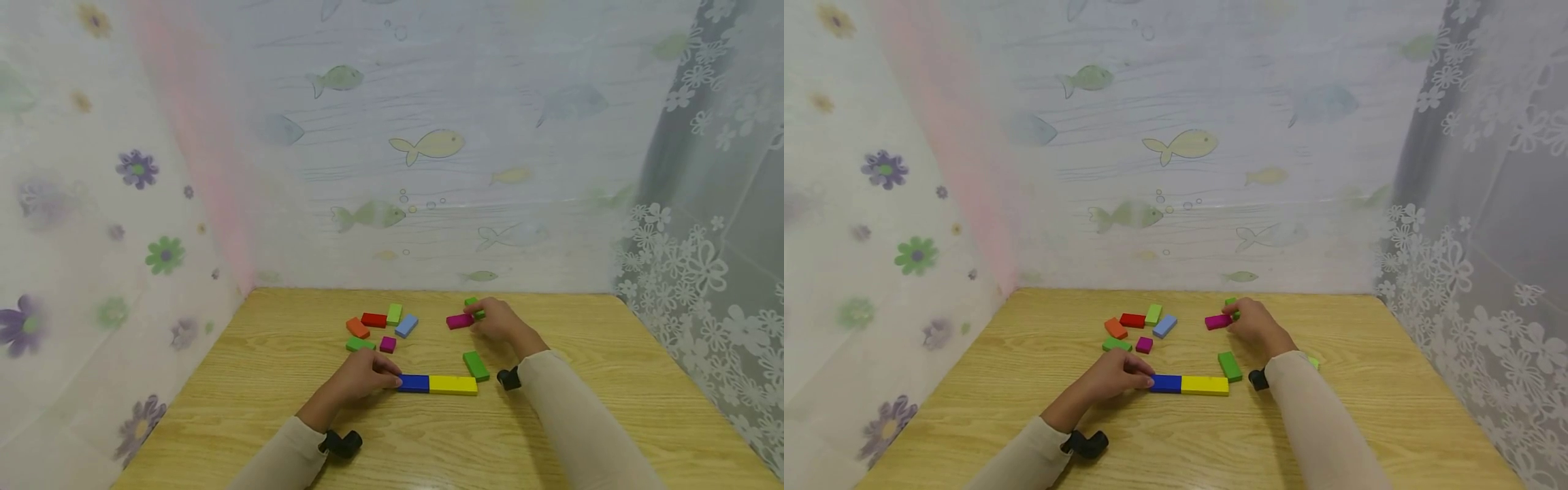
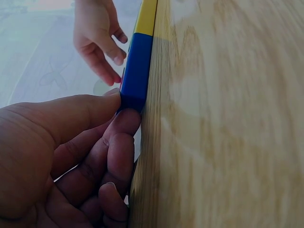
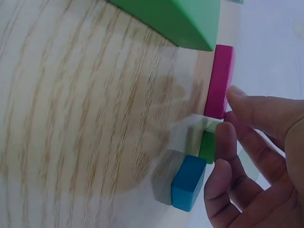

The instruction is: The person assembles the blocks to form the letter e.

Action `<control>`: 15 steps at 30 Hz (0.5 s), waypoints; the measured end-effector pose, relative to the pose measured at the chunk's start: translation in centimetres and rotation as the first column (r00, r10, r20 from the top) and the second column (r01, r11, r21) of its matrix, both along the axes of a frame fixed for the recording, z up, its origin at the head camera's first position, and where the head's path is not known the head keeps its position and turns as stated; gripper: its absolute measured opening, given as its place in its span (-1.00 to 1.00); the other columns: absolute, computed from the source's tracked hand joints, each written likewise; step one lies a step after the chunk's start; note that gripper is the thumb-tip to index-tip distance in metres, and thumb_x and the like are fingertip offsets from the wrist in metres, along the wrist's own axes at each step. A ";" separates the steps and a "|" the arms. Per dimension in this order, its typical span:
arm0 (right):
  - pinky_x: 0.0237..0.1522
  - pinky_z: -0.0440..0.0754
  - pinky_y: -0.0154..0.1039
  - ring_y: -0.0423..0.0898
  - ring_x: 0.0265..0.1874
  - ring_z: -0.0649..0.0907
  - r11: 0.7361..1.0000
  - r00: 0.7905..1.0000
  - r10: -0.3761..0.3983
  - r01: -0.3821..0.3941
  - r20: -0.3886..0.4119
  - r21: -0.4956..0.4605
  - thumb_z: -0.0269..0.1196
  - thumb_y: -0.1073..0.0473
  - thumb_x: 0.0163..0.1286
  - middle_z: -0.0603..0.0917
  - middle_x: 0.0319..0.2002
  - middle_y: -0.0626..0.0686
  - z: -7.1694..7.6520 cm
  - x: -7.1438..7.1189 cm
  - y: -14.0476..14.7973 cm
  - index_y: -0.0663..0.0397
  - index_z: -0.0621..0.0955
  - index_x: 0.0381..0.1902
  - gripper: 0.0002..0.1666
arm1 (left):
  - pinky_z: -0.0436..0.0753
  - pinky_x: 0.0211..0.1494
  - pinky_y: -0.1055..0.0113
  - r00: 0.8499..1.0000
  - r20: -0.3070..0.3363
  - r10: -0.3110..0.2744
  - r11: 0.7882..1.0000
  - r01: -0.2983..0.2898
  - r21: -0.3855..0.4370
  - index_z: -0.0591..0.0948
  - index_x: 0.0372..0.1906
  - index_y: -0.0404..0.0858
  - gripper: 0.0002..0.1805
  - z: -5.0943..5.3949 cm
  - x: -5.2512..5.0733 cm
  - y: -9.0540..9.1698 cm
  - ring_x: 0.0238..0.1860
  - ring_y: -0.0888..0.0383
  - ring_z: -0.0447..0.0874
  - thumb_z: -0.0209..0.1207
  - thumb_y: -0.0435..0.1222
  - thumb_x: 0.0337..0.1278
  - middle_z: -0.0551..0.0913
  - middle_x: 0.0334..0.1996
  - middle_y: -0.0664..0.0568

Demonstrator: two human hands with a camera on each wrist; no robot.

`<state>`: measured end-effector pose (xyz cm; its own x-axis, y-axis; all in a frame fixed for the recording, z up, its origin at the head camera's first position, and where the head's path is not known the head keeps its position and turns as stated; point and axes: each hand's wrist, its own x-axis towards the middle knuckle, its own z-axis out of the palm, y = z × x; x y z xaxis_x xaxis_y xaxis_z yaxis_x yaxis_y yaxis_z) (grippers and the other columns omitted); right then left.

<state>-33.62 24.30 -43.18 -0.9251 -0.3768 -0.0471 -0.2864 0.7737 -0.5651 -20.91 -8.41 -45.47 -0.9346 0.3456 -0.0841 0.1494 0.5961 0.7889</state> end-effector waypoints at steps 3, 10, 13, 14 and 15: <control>0.27 0.55 0.15 0.20 0.15 0.61 1.000 1.000 0.014 -0.014 -0.016 0.004 0.37 0.30 0.38 0.68 0.18 0.23 0.1 0.1 -0.2 0.26 0.61 0.30 -0.47 | 0.64 -0.02 0.16 1.000 -0.001 0.003 1.000 -0.003 -0.002 0.83 -0.14 0.00 -0.86 0.0 0.0 0.0 -0.11 0.19 0.64 0.42 -0.13 0.24 0.76 -0.20 0.20; 0.16 0.64 0.06 0.07 -0.02 0.68 0.999 0.998 0.031 -0.029 -0.048 0.044 0.42 0.29 0.33 0.76 0.01 0.17 -0.1 -0.1 -0.6 0.31 0.64 0.24 -0.47 | 0.64 -0.01 0.16 1.000 -0.002 0.005 1.000 -0.005 0.006 0.83 -0.14 0.00 -0.86 -0.1 0.0 -0.1 -0.10 0.19 0.64 0.42 -0.13 0.24 0.76 -0.19 0.20; 0.18 0.65 0.05 0.06 -0.03 0.69 0.999 1.000 0.008 -0.007 -0.027 0.048 0.44 0.28 0.31 0.77 0.02 0.18 -0.2 -0.2 -0.9 0.30 0.67 0.20 -0.50 | 0.64 -0.01 0.16 1.000 0.000 0.008 1.000 -0.008 0.003 0.83 -0.14 0.00 -0.85 -0.1 0.0 0.0 -0.10 0.18 0.64 0.43 -0.12 0.23 0.76 -0.18 0.19; 0.17 0.65 0.06 0.06 -0.05 0.69 0.999 1.000 0.005 -0.004 -0.022 0.046 0.44 0.28 0.31 0.77 0.02 0.18 -0.2 -0.2 -0.9 0.30 0.68 0.19 -0.51 | 0.64 -0.01 0.16 1.000 0.001 0.008 1.000 -0.008 0.003 0.83 -0.14 0.00 -0.85 -0.1 0.0 0.0 -0.09 0.18 0.64 0.43 -0.12 0.23 0.76 -0.18 0.20; 0.17 0.65 0.06 0.06 -0.05 0.70 0.999 1.000 0.003 -0.002 -0.017 0.044 0.44 0.28 0.31 0.77 0.02 0.19 -0.2 -0.1 -1.0 0.31 0.69 0.17 -0.53 | 0.64 0.00 0.16 1.000 0.000 0.007 1.000 -0.007 0.003 0.83 -0.14 0.00 -0.85 -0.1 0.0 0.0 -0.09 0.18 0.64 0.43 -0.12 0.23 0.76 -0.18 0.20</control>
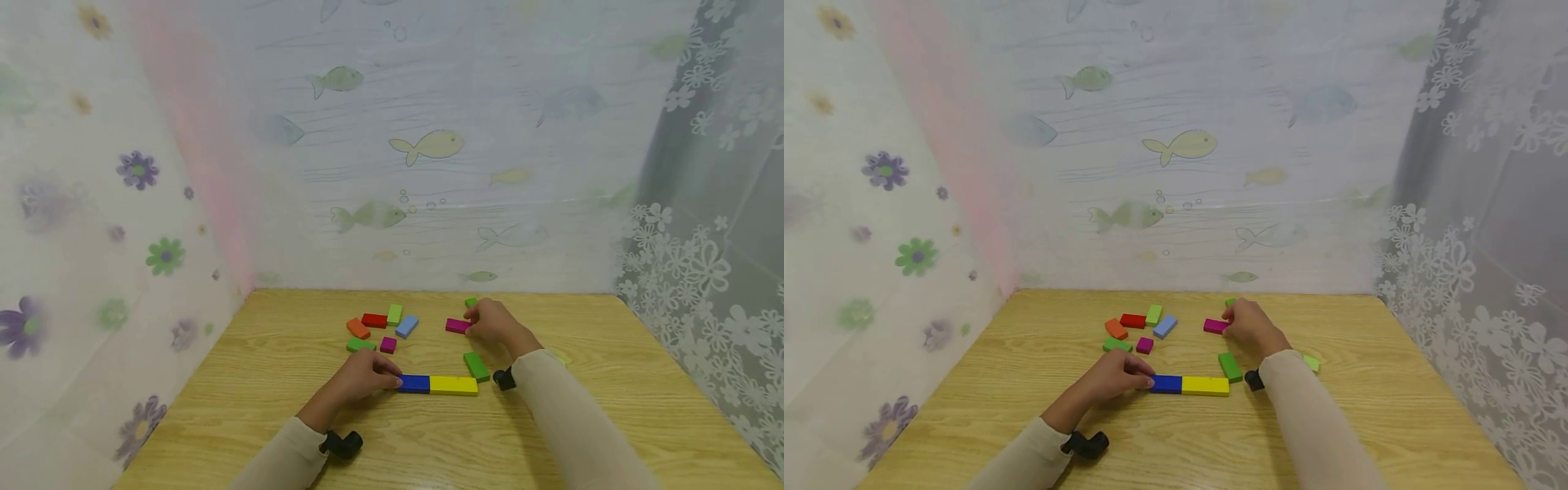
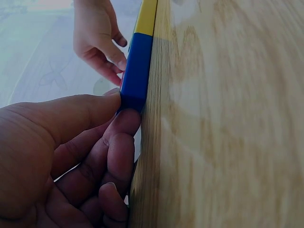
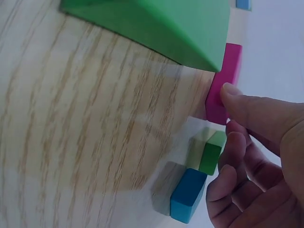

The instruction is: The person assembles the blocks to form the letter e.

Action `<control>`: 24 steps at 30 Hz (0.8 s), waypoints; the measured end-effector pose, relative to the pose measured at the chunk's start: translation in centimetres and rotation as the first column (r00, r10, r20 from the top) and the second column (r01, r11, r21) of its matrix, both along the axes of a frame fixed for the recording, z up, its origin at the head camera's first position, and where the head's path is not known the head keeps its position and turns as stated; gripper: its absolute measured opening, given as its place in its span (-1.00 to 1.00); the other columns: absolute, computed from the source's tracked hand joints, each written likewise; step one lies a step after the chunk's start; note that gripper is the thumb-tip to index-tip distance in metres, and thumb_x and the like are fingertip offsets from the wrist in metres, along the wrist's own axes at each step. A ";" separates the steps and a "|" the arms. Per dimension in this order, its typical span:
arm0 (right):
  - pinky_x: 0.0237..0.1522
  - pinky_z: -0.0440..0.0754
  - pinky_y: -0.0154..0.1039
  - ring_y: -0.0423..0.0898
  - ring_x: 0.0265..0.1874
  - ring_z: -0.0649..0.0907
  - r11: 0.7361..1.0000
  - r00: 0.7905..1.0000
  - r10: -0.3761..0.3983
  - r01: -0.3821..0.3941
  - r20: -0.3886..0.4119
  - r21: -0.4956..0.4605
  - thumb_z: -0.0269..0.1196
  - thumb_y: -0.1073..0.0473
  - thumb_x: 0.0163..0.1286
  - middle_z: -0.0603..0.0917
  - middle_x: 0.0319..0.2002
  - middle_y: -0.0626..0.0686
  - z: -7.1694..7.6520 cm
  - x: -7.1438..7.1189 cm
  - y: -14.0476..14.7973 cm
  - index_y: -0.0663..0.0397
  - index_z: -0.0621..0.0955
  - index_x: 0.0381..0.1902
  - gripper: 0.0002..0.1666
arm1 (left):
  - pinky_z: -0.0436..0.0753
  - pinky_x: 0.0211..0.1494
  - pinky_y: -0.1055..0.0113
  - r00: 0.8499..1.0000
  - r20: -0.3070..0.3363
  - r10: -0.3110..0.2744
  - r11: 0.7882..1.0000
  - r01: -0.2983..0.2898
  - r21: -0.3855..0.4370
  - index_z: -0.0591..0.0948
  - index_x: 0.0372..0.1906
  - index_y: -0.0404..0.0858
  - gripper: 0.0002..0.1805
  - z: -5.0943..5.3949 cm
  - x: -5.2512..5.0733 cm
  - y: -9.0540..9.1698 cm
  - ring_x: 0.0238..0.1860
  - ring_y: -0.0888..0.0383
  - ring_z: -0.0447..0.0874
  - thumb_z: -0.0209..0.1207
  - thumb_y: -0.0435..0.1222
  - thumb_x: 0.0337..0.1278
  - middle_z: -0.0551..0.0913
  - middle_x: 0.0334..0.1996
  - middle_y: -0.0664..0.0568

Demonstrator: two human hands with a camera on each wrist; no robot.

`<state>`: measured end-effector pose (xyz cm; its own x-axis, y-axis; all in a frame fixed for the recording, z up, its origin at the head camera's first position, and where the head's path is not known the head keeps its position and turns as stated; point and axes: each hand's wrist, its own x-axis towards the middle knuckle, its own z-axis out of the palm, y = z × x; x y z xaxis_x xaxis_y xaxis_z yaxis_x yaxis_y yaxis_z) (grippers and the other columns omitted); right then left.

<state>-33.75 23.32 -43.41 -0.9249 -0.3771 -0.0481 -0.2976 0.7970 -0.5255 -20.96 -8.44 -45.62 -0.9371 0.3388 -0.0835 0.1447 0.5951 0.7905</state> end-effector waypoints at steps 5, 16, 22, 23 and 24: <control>0.11 0.67 0.04 0.01 -0.14 0.69 1.000 1.000 0.016 -0.016 -0.006 0.014 0.45 0.27 0.30 0.80 -0.08 0.13 -0.2 -0.1 0.0 0.26 0.76 0.03 -0.66 | 0.64 0.00 0.16 1.000 -0.003 -0.006 1.000 0.006 -0.001 0.83 -0.14 0.00 -0.85 -0.1 -0.1 0.0 -0.09 0.19 0.64 0.42 -0.12 0.23 0.76 -0.19 0.20; 0.02 0.68 0.01 -0.03 -0.23 0.67 1.000 1.000 0.004 -0.004 0.007 0.003 0.47 0.21 0.29 0.79 -0.22 0.04 -0.2 0.7 0.1 0.19 0.80 -0.11 -0.76 | 0.65 -0.01 0.16 1.000 0.001 -0.006 1.000 0.006 -0.009 0.83 -0.15 0.01 -0.86 -0.2 -0.2 0.1 -0.10 0.18 0.64 0.43 -0.10 0.23 0.76 -0.19 0.20; 0.04 0.69 0.00 -0.01 -0.16 0.69 1.000 1.000 -0.015 0.015 -0.002 -0.015 0.47 0.17 0.31 0.79 -0.14 0.06 -0.1 1.3 0.1 0.18 0.79 -0.08 -0.73 | 0.65 -0.02 0.16 1.000 0.004 -0.001 1.000 0.001 -0.008 0.83 -0.15 0.01 -0.85 -0.2 -0.2 0.1 -0.11 0.18 0.64 0.43 -0.11 0.23 0.76 -0.19 0.19; 0.05 0.69 -0.01 -0.01 -0.14 0.69 0.999 1.000 -0.025 0.025 0.002 -0.022 0.47 0.15 0.31 0.79 -0.13 0.06 -0.1 1.4 0.1 0.17 0.79 -0.07 -0.72 | 0.65 -0.02 0.16 1.000 0.006 0.000 1.000 0.000 -0.008 0.83 -0.15 0.01 -0.85 -0.2 -0.2 0.0 -0.11 0.17 0.64 0.43 -0.11 0.23 0.76 -0.19 0.19; 0.06 0.68 -0.01 -0.01 -0.13 0.69 0.999 0.999 -0.035 0.036 0.010 -0.033 0.47 0.14 0.31 0.79 -0.12 0.07 -0.2 1.5 0.0 0.17 0.79 -0.07 -0.71 | 0.64 -0.02 0.16 1.000 0.007 0.000 1.000 0.000 -0.009 0.83 -0.15 0.01 -0.85 -0.2 -0.2 0.0 -0.11 0.17 0.64 0.43 -0.11 0.23 0.76 -0.19 0.19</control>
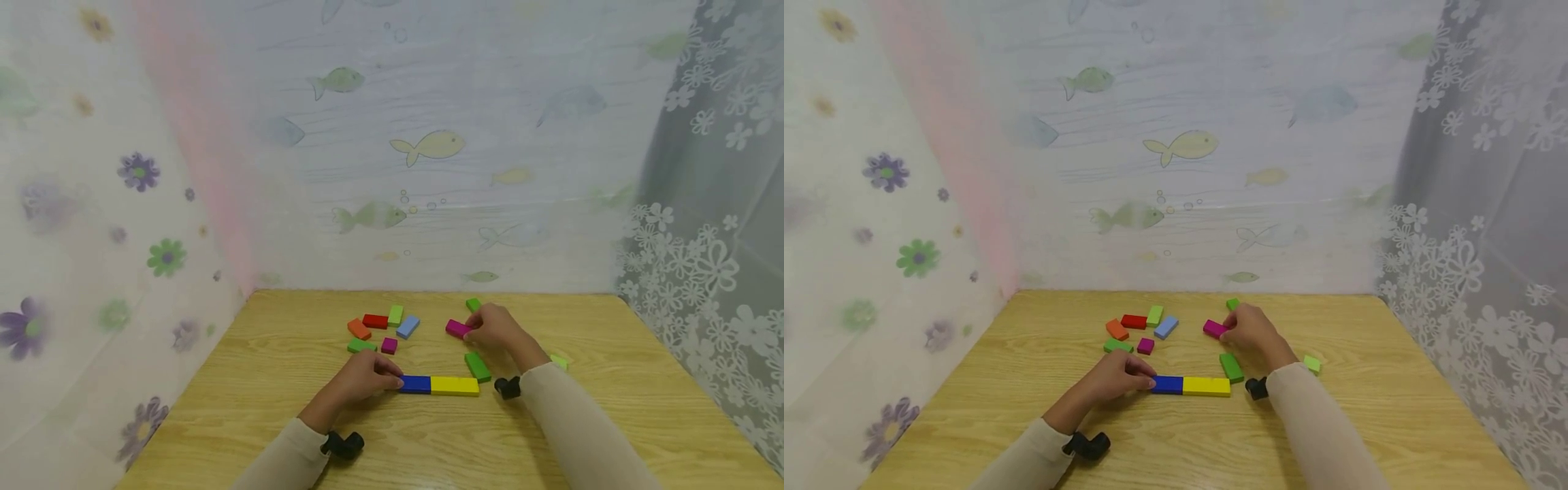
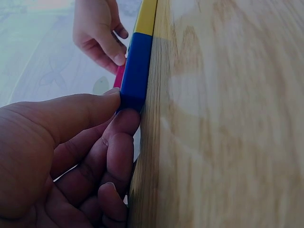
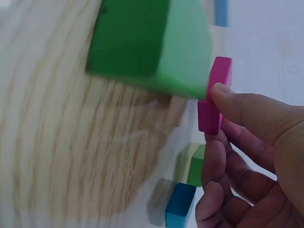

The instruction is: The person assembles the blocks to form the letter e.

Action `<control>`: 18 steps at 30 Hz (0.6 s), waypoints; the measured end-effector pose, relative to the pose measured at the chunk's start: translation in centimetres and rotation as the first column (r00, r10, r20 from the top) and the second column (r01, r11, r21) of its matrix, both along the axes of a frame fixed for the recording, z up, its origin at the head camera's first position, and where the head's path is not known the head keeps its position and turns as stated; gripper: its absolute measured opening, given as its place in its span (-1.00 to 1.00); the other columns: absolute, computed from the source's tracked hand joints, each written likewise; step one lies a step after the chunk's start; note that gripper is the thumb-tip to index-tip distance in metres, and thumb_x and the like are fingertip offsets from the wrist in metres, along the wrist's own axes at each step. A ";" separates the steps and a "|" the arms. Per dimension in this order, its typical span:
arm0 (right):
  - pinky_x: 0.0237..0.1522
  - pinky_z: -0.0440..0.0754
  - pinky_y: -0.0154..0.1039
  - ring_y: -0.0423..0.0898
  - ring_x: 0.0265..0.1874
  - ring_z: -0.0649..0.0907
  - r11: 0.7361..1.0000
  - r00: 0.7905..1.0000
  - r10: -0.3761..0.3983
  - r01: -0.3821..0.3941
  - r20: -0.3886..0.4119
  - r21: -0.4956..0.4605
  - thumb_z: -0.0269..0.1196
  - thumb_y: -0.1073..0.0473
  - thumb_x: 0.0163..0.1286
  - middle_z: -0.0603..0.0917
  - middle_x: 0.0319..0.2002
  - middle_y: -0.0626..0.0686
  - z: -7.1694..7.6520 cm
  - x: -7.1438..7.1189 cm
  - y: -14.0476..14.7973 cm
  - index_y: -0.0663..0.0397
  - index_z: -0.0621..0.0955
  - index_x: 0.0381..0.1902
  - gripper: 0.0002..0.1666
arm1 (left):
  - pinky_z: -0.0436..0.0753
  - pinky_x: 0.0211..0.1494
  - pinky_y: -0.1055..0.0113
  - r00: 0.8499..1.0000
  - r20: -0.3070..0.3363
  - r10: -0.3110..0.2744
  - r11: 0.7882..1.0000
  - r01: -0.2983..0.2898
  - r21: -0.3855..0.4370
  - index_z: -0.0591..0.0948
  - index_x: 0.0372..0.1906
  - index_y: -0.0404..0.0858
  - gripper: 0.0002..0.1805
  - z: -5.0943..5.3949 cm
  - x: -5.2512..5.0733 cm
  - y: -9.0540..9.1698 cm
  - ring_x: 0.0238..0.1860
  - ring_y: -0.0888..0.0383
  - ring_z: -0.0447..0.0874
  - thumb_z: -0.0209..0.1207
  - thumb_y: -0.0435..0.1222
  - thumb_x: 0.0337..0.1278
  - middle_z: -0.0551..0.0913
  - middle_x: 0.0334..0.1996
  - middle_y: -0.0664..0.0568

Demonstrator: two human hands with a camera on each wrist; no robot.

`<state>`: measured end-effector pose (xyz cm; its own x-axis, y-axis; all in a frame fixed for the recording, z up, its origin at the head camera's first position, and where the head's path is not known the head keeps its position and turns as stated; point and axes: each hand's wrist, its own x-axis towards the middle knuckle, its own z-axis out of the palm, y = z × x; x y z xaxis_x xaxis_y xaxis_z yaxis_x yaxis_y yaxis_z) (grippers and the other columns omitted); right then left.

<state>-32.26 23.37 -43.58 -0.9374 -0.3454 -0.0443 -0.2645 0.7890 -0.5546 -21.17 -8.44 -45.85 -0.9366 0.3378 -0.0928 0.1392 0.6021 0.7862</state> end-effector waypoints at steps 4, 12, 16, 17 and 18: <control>0.05 0.68 -0.02 -0.01 -0.12 0.67 0.997 0.998 -0.054 0.056 0.046 -0.050 0.48 0.10 0.32 0.77 -0.11 0.05 -0.2 0.5 0.1 0.14 0.79 -0.06 -0.70 | 0.64 -0.02 0.17 1.000 0.004 0.002 1.000 -0.002 -0.007 0.83 -0.15 0.01 -0.85 -0.1 -0.1 0.0 -0.11 0.17 0.63 0.44 -0.10 0.21 0.75 -0.19 0.19; -0.08 0.68 -0.14 0.01 -0.17 0.65 0.970 0.982 -0.148 0.167 0.117 -0.178 0.51 0.08 0.29 0.75 -0.14 0.04 -0.4 2.0 -0.2 0.07 0.79 -0.07 -0.70 | 0.64 -0.01 0.15 1.000 0.001 0.003 1.000 -0.003 0.000 0.83 -0.16 0.01 -0.86 -0.1 -0.1 -0.1 -0.10 0.16 0.64 0.44 -0.11 0.22 0.76 -0.17 0.18; -0.12 0.66 -0.16 0.02 -0.18 0.65 0.958 0.980 -0.168 0.188 0.109 -0.216 0.52 0.07 0.26 0.76 -0.15 0.07 -0.3 2.6 -0.3 0.10 0.78 -0.05 -0.65 | 0.64 0.00 0.15 1.000 -0.001 0.000 1.000 0.000 0.004 0.83 -0.16 0.01 -0.87 -0.1 -0.1 -0.1 -0.09 0.17 0.64 0.43 -0.12 0.22 0.76 -0.18 0.19; -0.12 0.66 -0.16 0.02 -0.18 0.64 0.955 0.979 -0.175 0.195 0.109 -0.223 0.53 0.07 0.25 0.76 -0.15 0.06 -0.3 2.8 -0.4 0.10 0.78 -0.05 -0.64 | 0.64 0.00 0.15 1.000 -0.001 -0.002 1.000 0.002 0.004 0.83 -0.16 0.01 -0.87 0.0 -0.1 -0.1 -0.09 0.17 0.64 0.43 -0.12 0.22 0.76 -0.18 0.19; -0.12 0.66 -0.16 0.02 -0.18 0.64 0.953 0.978 -0.178 0.199 0.106 -0.230 0.53 0.07 0.24 0.76 -0.15 0.07 -0.3 2.9 -0.4 0.10 0.78 -0.05 -0.64 | 0.64 0.00 0.15 1.000 -0.002 -0.003 1.000 0.003 0.003 0.83 -0.16 0.01 -0.86 0.0 -0.1 -0.1 -0.09 0.17 0.64 0.43 -0.11 0.23 0.76 -0.18 0.19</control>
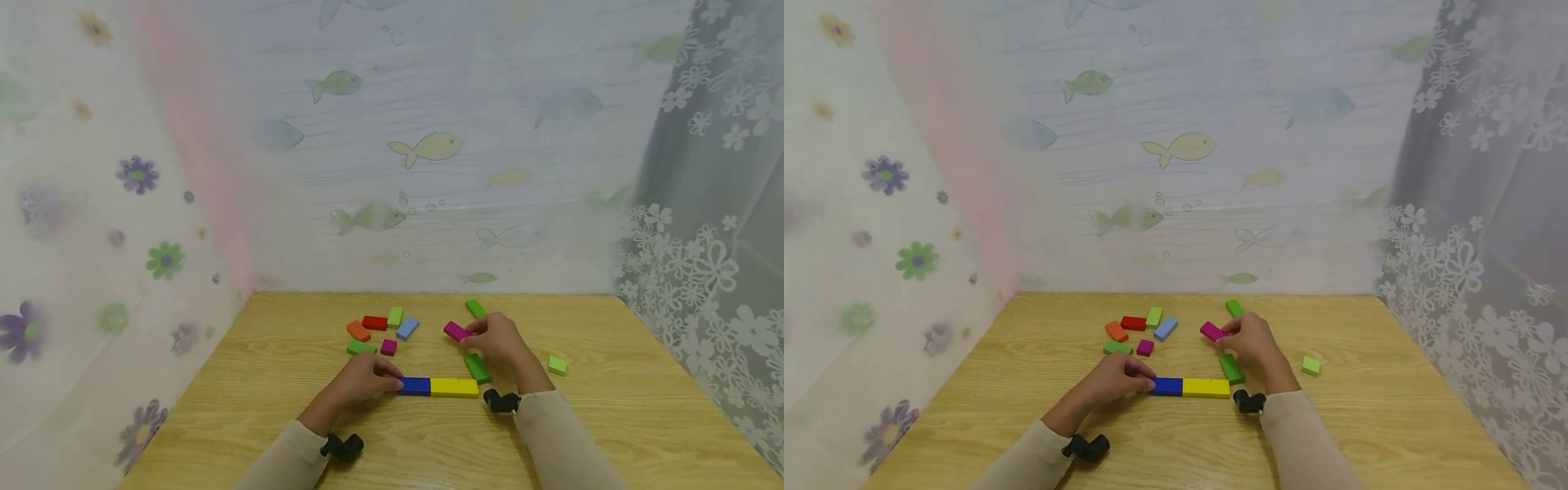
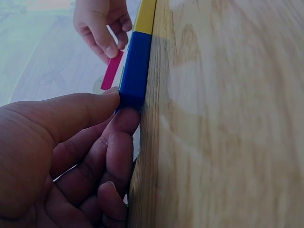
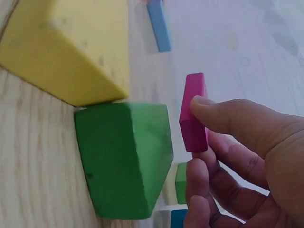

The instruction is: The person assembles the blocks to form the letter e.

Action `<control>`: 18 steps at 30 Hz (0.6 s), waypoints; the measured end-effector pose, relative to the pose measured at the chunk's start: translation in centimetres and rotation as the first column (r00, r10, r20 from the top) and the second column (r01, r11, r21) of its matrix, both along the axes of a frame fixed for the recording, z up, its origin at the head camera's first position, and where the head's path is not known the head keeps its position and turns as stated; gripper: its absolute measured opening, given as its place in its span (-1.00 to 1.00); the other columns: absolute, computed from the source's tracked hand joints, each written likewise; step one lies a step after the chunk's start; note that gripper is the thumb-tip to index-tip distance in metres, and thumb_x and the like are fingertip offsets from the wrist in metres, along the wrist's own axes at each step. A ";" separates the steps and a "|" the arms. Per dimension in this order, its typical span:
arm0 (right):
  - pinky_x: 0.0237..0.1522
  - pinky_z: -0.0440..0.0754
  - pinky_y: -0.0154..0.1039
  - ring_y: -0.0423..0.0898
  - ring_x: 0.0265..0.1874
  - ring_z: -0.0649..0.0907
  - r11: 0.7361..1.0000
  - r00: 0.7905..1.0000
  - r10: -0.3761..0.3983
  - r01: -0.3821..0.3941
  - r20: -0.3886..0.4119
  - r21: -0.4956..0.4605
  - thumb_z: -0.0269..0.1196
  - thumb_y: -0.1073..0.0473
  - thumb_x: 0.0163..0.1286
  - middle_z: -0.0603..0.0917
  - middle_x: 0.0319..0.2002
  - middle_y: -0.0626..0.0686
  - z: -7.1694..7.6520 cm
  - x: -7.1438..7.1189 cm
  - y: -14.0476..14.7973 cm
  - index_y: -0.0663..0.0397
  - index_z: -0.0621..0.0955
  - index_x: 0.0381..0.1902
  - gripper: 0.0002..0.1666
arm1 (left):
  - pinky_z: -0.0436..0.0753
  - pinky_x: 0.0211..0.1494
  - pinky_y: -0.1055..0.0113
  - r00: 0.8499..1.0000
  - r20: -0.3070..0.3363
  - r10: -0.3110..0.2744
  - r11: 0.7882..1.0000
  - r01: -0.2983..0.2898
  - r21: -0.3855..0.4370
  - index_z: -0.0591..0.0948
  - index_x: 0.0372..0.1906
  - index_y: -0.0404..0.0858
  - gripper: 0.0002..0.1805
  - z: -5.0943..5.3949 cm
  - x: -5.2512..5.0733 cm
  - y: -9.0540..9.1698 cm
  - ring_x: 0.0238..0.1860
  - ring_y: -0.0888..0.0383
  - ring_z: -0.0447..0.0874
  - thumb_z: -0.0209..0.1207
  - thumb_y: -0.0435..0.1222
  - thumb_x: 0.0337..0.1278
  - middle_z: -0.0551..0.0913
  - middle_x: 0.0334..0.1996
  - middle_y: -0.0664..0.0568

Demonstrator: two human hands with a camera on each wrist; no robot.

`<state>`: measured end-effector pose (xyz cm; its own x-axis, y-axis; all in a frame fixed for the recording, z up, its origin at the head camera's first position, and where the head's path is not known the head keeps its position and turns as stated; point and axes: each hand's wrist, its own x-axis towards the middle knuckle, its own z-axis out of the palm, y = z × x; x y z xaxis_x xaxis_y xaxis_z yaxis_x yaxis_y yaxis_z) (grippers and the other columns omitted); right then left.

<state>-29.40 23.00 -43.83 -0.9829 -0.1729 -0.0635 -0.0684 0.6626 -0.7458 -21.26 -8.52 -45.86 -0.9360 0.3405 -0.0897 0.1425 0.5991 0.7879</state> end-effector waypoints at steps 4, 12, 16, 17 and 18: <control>-0.11 0.66 -0.14 0.01 -0.18 0.64 1.000 1.000 -0.016 0.015 -0.008 -0.014 0.56 0.07 0.20 0.76 -0.17 0.04 0.1 0.3 -0.1 0.09 0.79 -0.06 -0.62 | 0.65 0.01 0.14 1.000 -0.002 0.001 1.000 -0.001 0.000 0.83 -0.14 0.01 -0.86 0.1 0.1 -0.1 -0.09 0.17 0.64 0.42 -0.11 0.24 0.75 -0.17 0.19; -0.14 0.67 -0.17 0.01 -0.18 0.65 1.000 1.000 -0.017 0.017 0.010 -0.023 0.57 0.08 0.17 0.76 -0.15 0.06 0.1 0.8 0.0 0.06 0.79 -0.09 -0.64 | 0.64 -0.01 0.15 1.000 0.007 0.009 1.000 -0.008 -0.008 0.83 -0.16 0.01 -0.86 0.4 0.2 0.1 -0.10 0.17 0.63 0.43 -0.11 0.22 0.75 -0.18 0.19; -0.15 0.67 -0.15 0.00 -0.19 0.63 1.000 1.000 -0.013 0.013 -0.004 -0.013 0.56 0.08 0.19 0.76 -0.16 0.04 0.0 1.0 0.1 0.06 0.80 -0.10 -0.66 | 0.63 -0.02 0.16 1.000 0.006 0.010 1.000 -0.010 -0.010 0.83 -0.17 0.01 -0.87 0.4 0.2 0.2 -0.11 0.17 0.63 0.44 -0.11 0.22 0.75 -0.19 0.20; -0.15 0.66 -0.15 0.00 -0.20 0.63 1.000 1.000 -0.013 0.013 -0.005 -0.011 0.57 0.08 0.19 0.76 -0.16 0.03 0.0 1.0 0.1 0.05 0.80 -0.10 -0.67 | 0.63 -0.02 0.16 1.000 0.005 0.009 1.000 -0.009 -0.010 0.83 -0.17 0.01 -0.87 0.4 0.2 0.2 -0.11 0.17 0.63 0.44 -0.11 0.22 0.75 -0.19 0.20; -0.14 0.66 -0.15 0.00 -0.20 0.63 1.000 1.000 -0.011 0.011 -0.007 -0.007 0.56 0.08 0.20 0.76 -0.17 0.03 -0.1 1.0 0.1 0.05 0.80 -0.11 -0.67 | 0.63 -0.02 0.16 1.000 0.004 0.008 1.000 -0.008 -0.010 0.83 -0.16 0.01 -0.87 0.4 0.2 0.2 -0.11 0.17 0.63 0.44 -0.11 0.22 0.75 -0.19 0.20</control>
<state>-28.38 23.11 -43.89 -0.9852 -0.1621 -0.0557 -0.0658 0.6579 -0.7502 -21.05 -8.34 -45.48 -0.9383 0.3320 -0.0965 0.1346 0.6077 0.7826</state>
